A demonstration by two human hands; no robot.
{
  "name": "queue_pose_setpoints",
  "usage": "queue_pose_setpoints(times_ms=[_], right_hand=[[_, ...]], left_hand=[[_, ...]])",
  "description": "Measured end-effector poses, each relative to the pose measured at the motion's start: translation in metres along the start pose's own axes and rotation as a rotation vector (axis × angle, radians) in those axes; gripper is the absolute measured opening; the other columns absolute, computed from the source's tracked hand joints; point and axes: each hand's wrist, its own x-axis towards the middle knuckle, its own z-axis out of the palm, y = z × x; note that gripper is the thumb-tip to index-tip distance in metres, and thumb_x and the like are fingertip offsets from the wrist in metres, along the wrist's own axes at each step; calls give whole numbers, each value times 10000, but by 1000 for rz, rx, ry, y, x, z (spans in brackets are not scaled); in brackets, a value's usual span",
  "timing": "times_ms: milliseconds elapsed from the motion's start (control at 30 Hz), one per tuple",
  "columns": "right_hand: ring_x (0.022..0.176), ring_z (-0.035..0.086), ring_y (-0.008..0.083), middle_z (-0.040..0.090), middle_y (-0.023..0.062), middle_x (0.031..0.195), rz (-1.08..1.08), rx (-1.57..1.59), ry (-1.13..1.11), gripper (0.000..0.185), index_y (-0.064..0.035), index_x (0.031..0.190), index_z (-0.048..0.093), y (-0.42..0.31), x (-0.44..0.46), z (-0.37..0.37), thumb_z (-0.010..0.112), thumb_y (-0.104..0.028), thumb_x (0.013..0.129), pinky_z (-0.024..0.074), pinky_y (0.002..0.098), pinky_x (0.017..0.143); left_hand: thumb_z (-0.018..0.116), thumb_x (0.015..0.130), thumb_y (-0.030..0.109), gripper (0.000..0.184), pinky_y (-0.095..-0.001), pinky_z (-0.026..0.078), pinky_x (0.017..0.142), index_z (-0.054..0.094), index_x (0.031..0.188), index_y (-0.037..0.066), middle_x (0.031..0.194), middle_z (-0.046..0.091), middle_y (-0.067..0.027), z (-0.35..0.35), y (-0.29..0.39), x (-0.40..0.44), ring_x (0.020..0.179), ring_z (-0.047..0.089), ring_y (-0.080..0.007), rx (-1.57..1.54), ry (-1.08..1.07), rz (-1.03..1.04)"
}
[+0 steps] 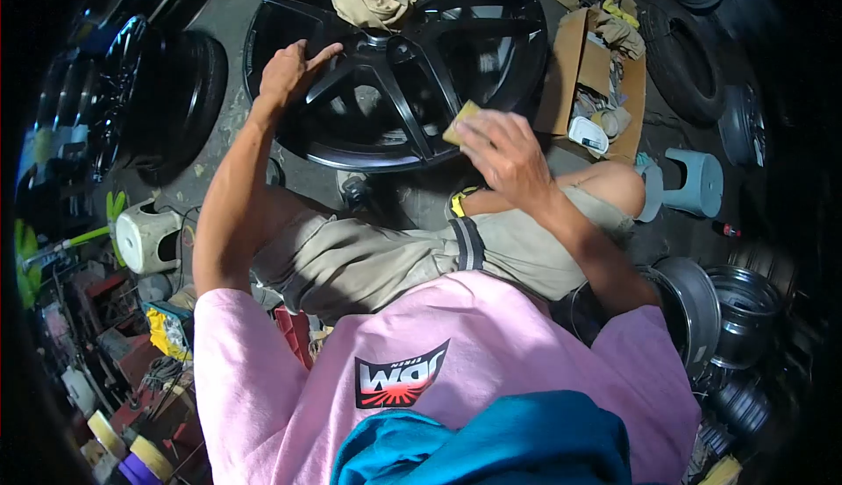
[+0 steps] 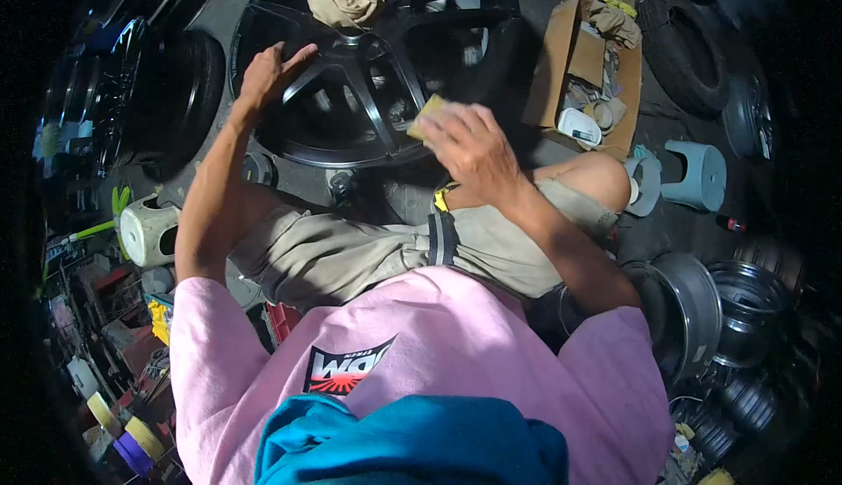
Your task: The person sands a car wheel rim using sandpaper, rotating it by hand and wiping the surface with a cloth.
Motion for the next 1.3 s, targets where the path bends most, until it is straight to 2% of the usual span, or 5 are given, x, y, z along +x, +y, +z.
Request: queue_pose_setpoints(times_ms=[267, 533, 1067, 1233, 1300], right_hand=[[1123, 589, 267, 661, 70, 1120, -33, -44, 60, 246, -19, 1100, 745, 58, 121, 50, 722, -201, 936, 469, 413, 941], [1090, 575, 251, 633, 42, 1110, -221, -133, -327, 186, -52, 1060, 778, 68, 146, 44, 724, -181, 937, 482, 411, 904], [1129, 602, 253, 710, 22, 1117, -127, -53, -29, 186, -84, 1080, 789, 52, 147, 37, 734, -197, 943, 473, 413, 940], [1320, 539, 297, 709, 31, 1194, -252, -265, -285, 255, -104, 1178, 785, 57, 152, 56, 695, -235, 979, 441, 454, 1014], [1355, 521, 313, 709, 39, 1220, -262, -267, -298, 268, -106, 1192, 783, 57, 147, 56, 687, -245, 984, 429, 465, 1031]], left_hand=[[621, 897, 799, 929, -527, 577, 866, 717, 1025, -116, 908, 733, -323, -14, 14, 4, 977, 734, -474, -47, -32, -36], [588, 886, 834, 935, -529, 582, 783, 717, 834, -90, 822, 710, -315, -6, 1, 14, 881, 719, -487, -32, 21, 61], [529, 865, 887, 961, -520, 611, 783, 761, 803, -44, 849, 741, -282, 7, -12, 28, 863, 745, -460, 18, 56, 126], [538, 1039, 628, 700, -555, 580, 873, 709, 1017, -50, 1016, 737, -317, -1, 8, 18, 998, 720, -493, -56, -15, 86], [565, 987, 701, 800, -538, 590, 877, 661, 1075, -88, 1063, 731, -313, -3, 11, 7, 1022, 723, -483, -25, 27, 154]])
